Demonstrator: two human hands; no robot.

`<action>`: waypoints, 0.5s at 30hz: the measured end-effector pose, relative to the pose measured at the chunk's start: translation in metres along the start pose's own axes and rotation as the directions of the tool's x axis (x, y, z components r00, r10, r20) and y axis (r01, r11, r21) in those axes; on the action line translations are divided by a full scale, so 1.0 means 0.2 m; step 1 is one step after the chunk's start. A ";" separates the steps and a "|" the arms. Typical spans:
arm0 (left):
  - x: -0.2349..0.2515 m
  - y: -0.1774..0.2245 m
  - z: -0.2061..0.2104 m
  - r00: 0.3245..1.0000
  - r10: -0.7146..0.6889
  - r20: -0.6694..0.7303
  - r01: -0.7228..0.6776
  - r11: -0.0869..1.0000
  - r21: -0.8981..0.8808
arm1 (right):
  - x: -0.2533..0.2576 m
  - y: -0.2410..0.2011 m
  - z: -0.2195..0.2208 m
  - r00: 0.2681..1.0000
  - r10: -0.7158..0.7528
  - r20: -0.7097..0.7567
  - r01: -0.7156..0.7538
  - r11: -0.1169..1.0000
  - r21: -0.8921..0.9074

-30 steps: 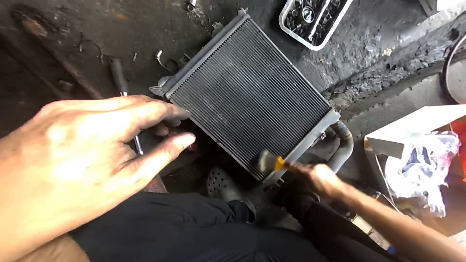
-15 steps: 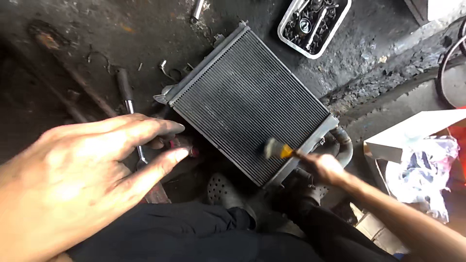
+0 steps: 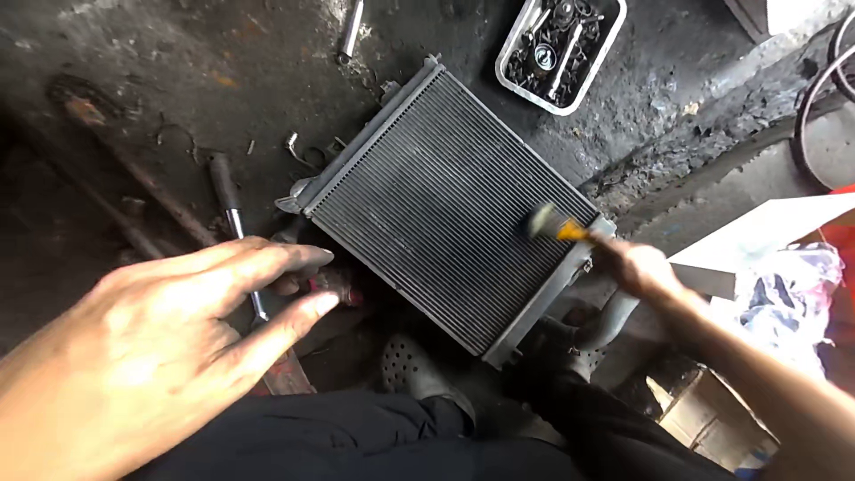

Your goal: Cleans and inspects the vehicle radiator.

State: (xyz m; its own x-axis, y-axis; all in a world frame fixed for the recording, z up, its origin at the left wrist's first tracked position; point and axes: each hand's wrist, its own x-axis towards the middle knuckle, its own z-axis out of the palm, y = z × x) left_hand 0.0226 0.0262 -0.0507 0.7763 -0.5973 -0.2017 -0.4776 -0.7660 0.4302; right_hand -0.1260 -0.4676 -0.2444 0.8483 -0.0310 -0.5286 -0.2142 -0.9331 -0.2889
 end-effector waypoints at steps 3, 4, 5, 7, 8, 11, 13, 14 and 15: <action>0.02 -0.02 -0.02 0.996 -0.080 0.033 0.081 0.996 -0.032 | 0.04 0.40 -0.32 0.898 0.339 -0.281 -0.339 0.940 0.052; 0.03 -0.03 -0.02 0.992 -0.120 0.031 0.120 0.993 -0.015 | 0.01 0.48 -0.42 0.857 0.386 -0.341 -0.368 0.922 0.118; 0.04 -0.04 0.00 0.983 -0.178 0.033 0.178 0.984 -0.002 | -0.01 0.55 -0.47 0.825 0.389 -0.409 -0.351 0.921 0.167; 0.08 -0.04 0.08 0.942 -0.328 0.071 0.332 0.942 -0.041 | -0.08 0.60 -0.52 0.787 0.351 -0.507 -0.275 0.936 0.221; 0.11 -0.02 0.13 0.914 -0.394 0.100 0.404 0.908 -0.111 | -0.11 0.58 -0.54 0.775 0.322 -0.545 -0.228 0.945 0.234; 0.15 0.10 0.35 0.786 -0.602 0.143 0.583 0.644 -0.495 | -0.22 0.45 -0.45 0.727 0.259 -0.636 -0.095 0.955 0.280; 0.12 0.20 0.55 0.587 -0.786 0.194 0.664 0.331 -0.670 | -0.28 0.38 -0.31 0.701 0.319 -0.638 -0.063 0.919 0.390; 0.09 0.25 0.65 0.483 -0.850 0.210 0.675 0.209 -0.708 | -0.31 0.35 -0.23 0.666 0.363 -0.652 -0.054 0.895 0.443; 0.06 0.28 0.74 0.388 -0.894 0.225 0.669 0.105 -0.736 | -0.33 0.33 -0.15 0.633 0.423 -0.649 -0.051 0.858 0.511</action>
State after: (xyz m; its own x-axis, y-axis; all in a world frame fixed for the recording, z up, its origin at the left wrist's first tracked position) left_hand -0.0549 -0.0596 -0.1592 0.6356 0.3989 -0.6609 0.7717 -0.3052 0.5579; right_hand -0.1805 -0.5378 -0.2042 0.7601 -0.6469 0.0611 -0.4740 -0.6164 -0.6288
